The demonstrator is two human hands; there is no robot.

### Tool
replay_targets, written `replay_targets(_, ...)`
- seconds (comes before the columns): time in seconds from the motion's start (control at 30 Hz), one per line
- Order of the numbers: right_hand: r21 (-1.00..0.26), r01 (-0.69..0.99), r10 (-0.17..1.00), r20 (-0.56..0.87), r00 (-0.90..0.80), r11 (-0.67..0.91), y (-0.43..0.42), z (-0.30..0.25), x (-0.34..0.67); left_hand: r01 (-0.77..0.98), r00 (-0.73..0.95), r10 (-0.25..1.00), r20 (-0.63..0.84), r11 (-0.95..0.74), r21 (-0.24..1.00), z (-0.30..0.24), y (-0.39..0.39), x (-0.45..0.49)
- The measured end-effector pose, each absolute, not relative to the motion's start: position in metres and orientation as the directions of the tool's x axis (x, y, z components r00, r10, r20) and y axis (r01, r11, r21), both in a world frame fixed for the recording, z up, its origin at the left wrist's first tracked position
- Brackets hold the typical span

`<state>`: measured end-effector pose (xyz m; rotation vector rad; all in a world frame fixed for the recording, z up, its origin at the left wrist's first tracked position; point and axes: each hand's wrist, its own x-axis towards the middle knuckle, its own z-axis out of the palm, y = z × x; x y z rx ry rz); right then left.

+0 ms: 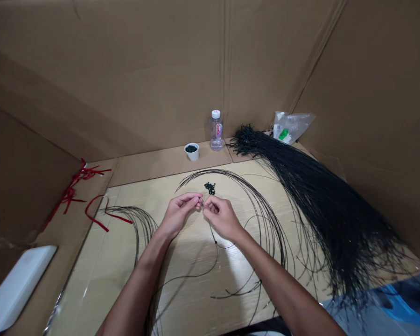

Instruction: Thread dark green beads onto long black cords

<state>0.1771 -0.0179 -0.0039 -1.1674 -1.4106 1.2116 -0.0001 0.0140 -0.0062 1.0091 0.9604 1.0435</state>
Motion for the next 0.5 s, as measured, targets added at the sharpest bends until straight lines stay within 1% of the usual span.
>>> replay_targets(0.5, -0.994, 0.089, 0.99, 0.05, -0.13, 0.062, -0.0187, -0.0038, 0.1765, -0.2, 0.236, 0.963, -0.131, 0.179, 0.963, -0.0011, 0.0134, 0.0006)
